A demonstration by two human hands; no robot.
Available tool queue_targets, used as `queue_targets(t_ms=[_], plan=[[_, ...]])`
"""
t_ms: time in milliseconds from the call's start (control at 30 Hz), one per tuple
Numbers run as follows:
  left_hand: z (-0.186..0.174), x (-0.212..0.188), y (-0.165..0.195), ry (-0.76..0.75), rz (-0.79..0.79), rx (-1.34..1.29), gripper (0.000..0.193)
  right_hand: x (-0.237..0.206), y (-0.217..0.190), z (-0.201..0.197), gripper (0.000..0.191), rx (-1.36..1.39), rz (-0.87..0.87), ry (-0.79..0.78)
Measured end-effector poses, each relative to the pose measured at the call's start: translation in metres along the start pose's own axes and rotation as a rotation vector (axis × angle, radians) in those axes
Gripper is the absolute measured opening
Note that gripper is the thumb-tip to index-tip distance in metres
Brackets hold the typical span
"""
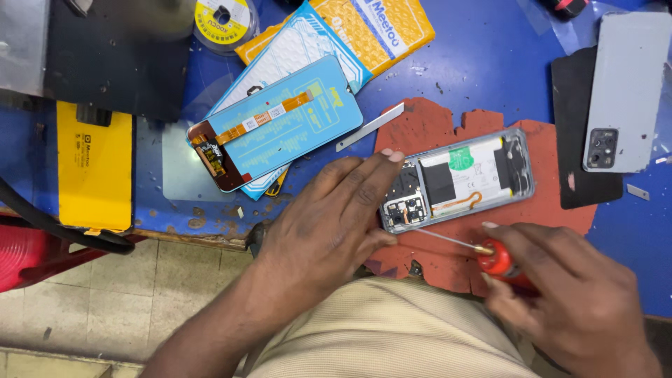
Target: The person unscrews the back of a smartphone with a screwdriver, pries open the rear cover, disconnects internal components, and pulls the battery out of the phone body by hand. The person works over a cluttered blue repair bench with other phones, screens, and tools around them.
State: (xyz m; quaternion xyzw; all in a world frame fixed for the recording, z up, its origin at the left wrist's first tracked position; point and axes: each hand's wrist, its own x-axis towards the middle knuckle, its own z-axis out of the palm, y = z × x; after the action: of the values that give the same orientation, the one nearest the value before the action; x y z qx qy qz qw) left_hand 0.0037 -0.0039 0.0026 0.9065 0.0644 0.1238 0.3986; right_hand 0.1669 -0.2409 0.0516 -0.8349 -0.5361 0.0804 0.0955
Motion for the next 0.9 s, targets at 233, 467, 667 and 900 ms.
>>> queue_targets(t_ms=[233,467,667,900], plan=[[0.013,-0.004,0.012,0.197,0.281,0.084,0.048,-0.015,0.018,-0.013,0.064,0.154,0.052,-0.174],[-0.009,-0.048,0.005,-0.13,0.523,-0.013,0.013,-0.052,0.016,0.011,0.056,0.106,-0.355,-0.124],[-0.04,-0.047,0.009,-0.012,0.397,-0.207,0.02,-0.058,0.035,0.003,0.057,0.065,-0.282,-0.148],[-0.043,-0.044,-0.009,0.163,0.116,0.361,0.028,-0.054,0.026,0.005,0.071,0.043,0.094,-0.085]])
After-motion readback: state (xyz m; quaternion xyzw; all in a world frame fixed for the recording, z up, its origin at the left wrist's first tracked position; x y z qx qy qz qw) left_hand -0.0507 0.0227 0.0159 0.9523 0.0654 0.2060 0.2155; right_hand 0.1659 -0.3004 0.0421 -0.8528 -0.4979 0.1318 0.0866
